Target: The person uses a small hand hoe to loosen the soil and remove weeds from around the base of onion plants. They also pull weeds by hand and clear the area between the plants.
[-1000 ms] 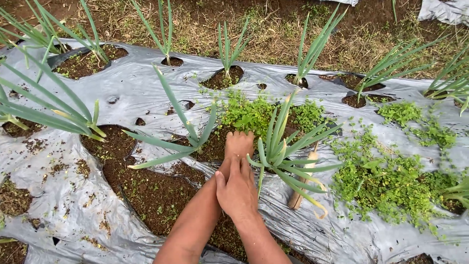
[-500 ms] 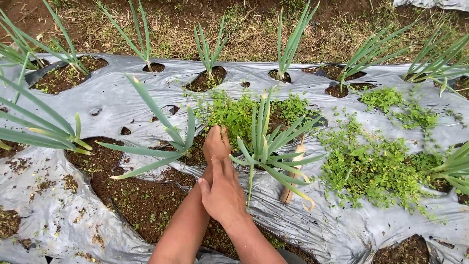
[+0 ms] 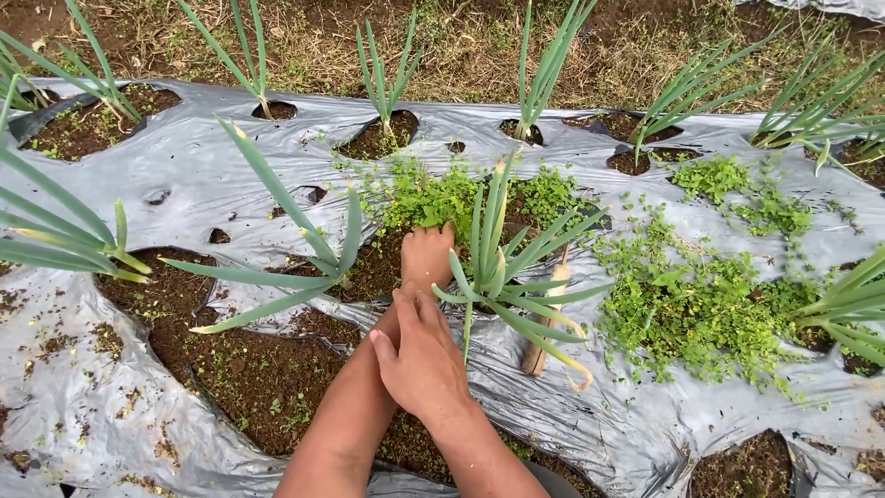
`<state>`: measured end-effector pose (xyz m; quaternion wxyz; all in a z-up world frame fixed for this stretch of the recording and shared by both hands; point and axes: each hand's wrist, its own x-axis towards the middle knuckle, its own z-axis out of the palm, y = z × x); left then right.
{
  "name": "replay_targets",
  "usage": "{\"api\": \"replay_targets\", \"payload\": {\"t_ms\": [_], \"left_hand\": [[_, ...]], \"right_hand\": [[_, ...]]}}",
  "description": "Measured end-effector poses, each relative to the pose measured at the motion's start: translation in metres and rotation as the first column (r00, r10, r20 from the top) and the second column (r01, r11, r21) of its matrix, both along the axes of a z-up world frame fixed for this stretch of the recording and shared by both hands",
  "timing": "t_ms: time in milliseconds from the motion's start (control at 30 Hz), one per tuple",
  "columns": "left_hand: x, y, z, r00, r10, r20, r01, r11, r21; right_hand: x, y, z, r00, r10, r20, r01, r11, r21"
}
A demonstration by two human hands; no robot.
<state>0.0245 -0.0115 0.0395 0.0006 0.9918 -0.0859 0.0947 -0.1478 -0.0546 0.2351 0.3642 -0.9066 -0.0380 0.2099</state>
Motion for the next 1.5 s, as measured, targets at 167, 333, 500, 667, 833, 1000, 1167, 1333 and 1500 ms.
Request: {"api": "replay_targets", "payload": {"t_ms": [167,333,500,667,833,1000,1167,1333,1500], "left_hand": [[0.003,0.001,-0.022,0.925,-0.006,0.380,0.065,0.988,-0.141],[-0.018,0.008,0.016,0.982,0.113,0.151,-0.055,0.937,-0.344],[-0.024,0.017,0.011,0.952,0.245,0.186,-0.115,0.845,-0.522],[-0.030,0.020,0.019,0.952,0.256,0.169,-0.133,0.841,-0.525],[-0.049,0.025,0.055,0.979,0.184,-0.087,-0.194,0.972,-0.132],[-0.055,0.021,0.053,0.982,0.082,-0.171,-0.079,0.997,0.024],[-0.044,0.015,0.025,0.991,-0.030,-0.127,0.019,0.996,-0.090],[-0.053,0.020,0.010,0.983,0.183,-0.010,-0.169,0.890,-0.424],[-0.054,0.025,0.012,0.932,0.346,0.108,-0.208,0.755,-0.622]], "right_hand": [[-0.009,0.003,0.006,0.991,0.063,0.120,-0.061,0.998,-0.022],[-0.012,0.008,0.002,0.994,0.111,-0.004,-0.111,0.993,-0.046],[-0.012,0.012,0.003,0.988,0.150,-0.032,-0.152,0.986,-0.075],[-0.013,0.011,0.009,0.984,0.175,-0.039,-0.177,0.983,-0.050],[-0.009,0.007,0.014,0.982,0.188,-0.011,-0.188,0.982,0.002],[-0.013,0.006,0.006,0.982,0.185,0.037,-0.187,0.982,0.039],[-0.009,0.000,0.021,0.988,0.141,-0.066,-0.138,0.989,0.055],[-0.008,-0.001,0.026,0.973,0.174,-0.150,-0.160,0.981,0.106],[-0.008,-0.002,0.027,0.971,0.185,-0.151,-0.172,0.981,0.094]]}}
